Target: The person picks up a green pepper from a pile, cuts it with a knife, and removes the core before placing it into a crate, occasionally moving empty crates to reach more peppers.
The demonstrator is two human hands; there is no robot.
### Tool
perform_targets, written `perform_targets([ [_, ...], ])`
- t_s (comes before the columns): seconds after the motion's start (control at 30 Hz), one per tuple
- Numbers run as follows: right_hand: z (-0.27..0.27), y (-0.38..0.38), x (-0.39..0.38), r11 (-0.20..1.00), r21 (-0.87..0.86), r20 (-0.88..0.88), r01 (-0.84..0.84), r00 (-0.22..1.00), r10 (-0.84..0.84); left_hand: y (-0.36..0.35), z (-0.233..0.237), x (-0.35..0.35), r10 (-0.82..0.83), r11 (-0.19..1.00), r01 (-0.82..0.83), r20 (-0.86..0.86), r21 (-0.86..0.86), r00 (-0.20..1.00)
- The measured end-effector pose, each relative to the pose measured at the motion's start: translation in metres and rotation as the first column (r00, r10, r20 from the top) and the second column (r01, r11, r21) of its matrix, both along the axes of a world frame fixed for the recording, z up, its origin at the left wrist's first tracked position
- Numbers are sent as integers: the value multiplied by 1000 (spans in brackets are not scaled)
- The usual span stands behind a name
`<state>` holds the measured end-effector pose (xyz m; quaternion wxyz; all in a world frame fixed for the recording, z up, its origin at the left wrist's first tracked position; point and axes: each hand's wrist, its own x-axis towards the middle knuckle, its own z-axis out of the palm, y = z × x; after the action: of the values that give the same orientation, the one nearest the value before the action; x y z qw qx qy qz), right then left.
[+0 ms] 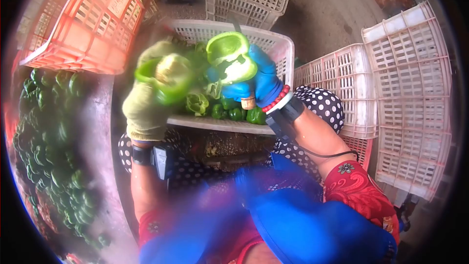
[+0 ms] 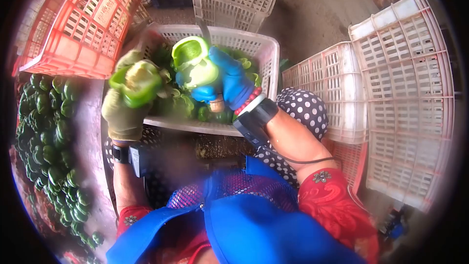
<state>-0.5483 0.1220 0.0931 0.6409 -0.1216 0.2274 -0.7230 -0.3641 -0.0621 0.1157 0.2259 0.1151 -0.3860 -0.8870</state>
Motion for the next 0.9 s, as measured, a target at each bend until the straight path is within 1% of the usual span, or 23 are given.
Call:
perform_targets([
  [0.03,-10,3,-15,998,39,-87,-50,995,53,-3,4,1,37,998,-40,-82,-45,996],
  [0.07,-21,2,-24,992,80,-170,-100,979,112,-10,2,1,89,983,-96,-52,-153,995],
  [0.1,9,-4,-15,962,274,-497,-11,855,152,-16,1,0,148,954,-149,-22,-260,989],
  [0.13,1,-9,-8,945,286,-740,158,663,113,-11,6,-4,110,960,-50,-207,274,972],
  [0.2,-3,-8,-2,883,421,-711,208,680,179,0,7,-13,157,980,-146,-71,135,985],
  [0.23,0,-8,7,892,429,-547,140,826,134,4,-3,-19,179,979,-181,-32,-99,983],
  [0.27,3,-12,19,905,420,-357,71,929,93,7,-14,-24,228,918,-212,10,-336,974],
  [0.3,-2,-16,29,940,336,-263,61,964,32,11,-25,-30,300,810,-235,37,-538,953],
  [0.33,-7,-21,40,967,251,-154,51,988,-12,25,-11,-32,95,995,-96,52,28,994],
  [0.37,-10,-20,37,962,266,-126,59,992,-26,33,-9,-35,123,987,-116,65,-108,990],
  [0.4,-9,-20,34,957,283,-97,64,995,-38,36,0,-38,147,975,-112,178,-193,973],
  [0.47,-2,-15,22,950,294,-309,108,951,-13,34,10,-40,140,915,4,327,-404,935],
  [0.5,4,-11,17,945,299,-410,130,912,4,31,4,-40,142,851,55,330,-522,933],
  [0.57,14,-6,9,946,294,-556,132,829,57,27,-14,-37,153,680,149,338,-718,929],
  [0.6,14,-4,6,947,296,-620,129,779,88,29,-10,-36,222,533,236,403,-812,888],
  [0.63,3,-4,4,935,341,-608,99,782,139,31,-2,-35,300,371,334,452,-867,840],
  [0.67,0,-2,5,914,385,-671,129,719,181,31,3,-35,383,198,436,479,-878,790],
  [0.7,3,1,8,891,424,-726,165,650,226,30,0,-35,404,135,457,470,-879,785],
  [0.73,6,3,11,866,458,-772,203,574,273,31,-1,-35,412,92,482,474,-871,778],
  [0.77,9,4,12,885,414,-805,215,541,245,33,2,-35,420,48,506,477,-861,772],
  [0.8,11,5,10,907,373,-816,197,535,220,34,6,-34,428,2,529,479,-848,766],
  [0.87,12,5,6,942,292,-833,164,528,166,32,17,-34,333,44,496,481,-867,811],
  [0.9,3,3,7,967,213,-795,142,600,87,32,19,-33,282,68,481,479,-874,831],
])
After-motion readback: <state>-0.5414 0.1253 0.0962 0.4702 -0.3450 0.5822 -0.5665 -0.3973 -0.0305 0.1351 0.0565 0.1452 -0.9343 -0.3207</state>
